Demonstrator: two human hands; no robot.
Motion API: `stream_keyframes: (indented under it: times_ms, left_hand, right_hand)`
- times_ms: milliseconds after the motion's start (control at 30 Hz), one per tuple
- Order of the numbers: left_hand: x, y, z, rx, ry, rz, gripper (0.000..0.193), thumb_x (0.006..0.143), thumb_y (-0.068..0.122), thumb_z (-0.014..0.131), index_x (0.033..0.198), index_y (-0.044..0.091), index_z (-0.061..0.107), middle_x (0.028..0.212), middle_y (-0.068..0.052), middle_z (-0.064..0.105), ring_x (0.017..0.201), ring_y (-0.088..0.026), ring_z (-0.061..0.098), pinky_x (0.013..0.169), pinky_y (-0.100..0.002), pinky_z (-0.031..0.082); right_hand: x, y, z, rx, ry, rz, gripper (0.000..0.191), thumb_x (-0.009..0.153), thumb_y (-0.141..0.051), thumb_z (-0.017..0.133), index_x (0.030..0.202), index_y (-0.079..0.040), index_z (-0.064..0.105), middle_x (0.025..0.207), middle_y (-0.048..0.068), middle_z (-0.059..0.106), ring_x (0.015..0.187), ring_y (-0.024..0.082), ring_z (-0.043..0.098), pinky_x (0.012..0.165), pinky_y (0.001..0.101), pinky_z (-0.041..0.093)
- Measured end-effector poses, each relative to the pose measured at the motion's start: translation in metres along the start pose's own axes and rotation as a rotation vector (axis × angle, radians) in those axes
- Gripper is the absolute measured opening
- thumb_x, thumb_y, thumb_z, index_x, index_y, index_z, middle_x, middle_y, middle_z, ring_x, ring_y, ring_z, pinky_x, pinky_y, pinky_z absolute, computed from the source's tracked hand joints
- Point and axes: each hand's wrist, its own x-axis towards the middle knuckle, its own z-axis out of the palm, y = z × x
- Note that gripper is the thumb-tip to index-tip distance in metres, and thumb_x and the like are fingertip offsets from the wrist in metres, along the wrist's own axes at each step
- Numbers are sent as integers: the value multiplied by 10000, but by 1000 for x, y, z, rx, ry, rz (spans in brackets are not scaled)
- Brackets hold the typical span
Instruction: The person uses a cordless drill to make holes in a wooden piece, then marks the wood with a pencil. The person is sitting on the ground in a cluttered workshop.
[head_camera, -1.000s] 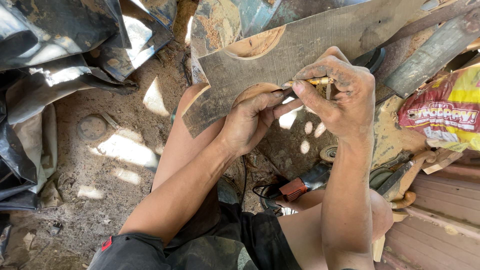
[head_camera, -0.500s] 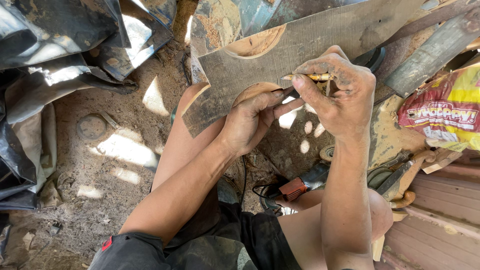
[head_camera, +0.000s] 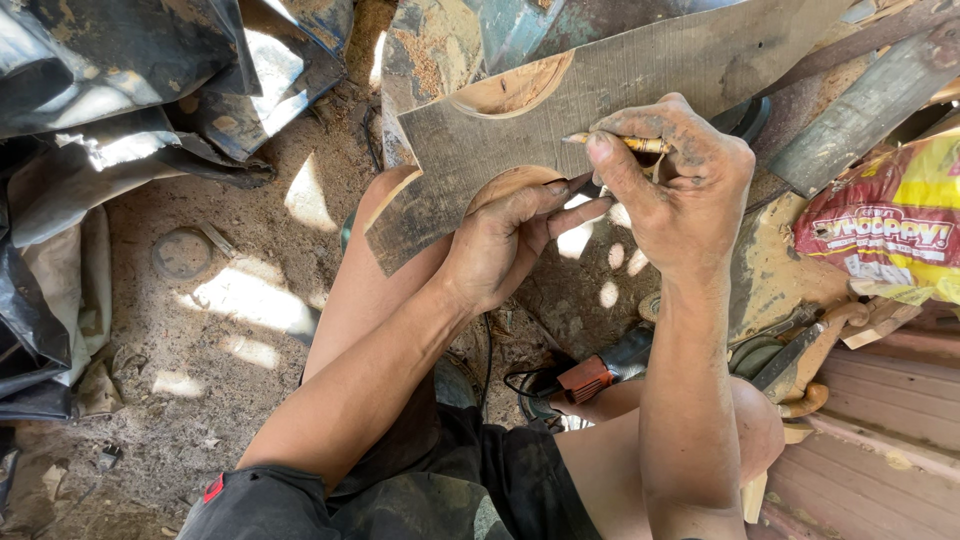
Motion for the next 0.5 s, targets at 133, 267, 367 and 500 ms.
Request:
stream_keyframes:
  times_ms: [133,267,367,500]
  left_hand:
    - [0,-2,0,-4,23,-15,168,1021,-3,510,1099,-96,626,1194,-173,643,1250,-312,631,1226,-478,461]
    - [0,-3,-2,5,28,-17,165,1034,-6,502,1091,-93,629,1188,-163,636,1270,-293,623,1233,-490,468]
    - [0,-3,-4,22,3,-17,159,1056,-2,501,1084,-94,627,1180,-166,634,1288,-299,633,1221,-484,444]
    - [0,-4,-4,4,12,-8,177,1033,1,505,1099,-100,635,1191,-165,645,1261,-268,627,1229,-504,473]
  right_hand:
    - [0,-2,3,8,25,24,107,1086,-51,790,1040,29,734,917,56,726,786,56,673,672,179,502]
    - [1,-1,5,-33,67,7,120,1095,-58,785,1029,24,727,898,63,744,758,56,676,643,176,500]
    - [1,0,7,-67,101,-8,117,1103,-65,782,1042,25,738,900,69,744,746,54,663,631,177,491]
    - [1,2,10,-5,149,21,117,1102,-90,779,1072,12,731,885,54,741,732,43,659,618,176,494]
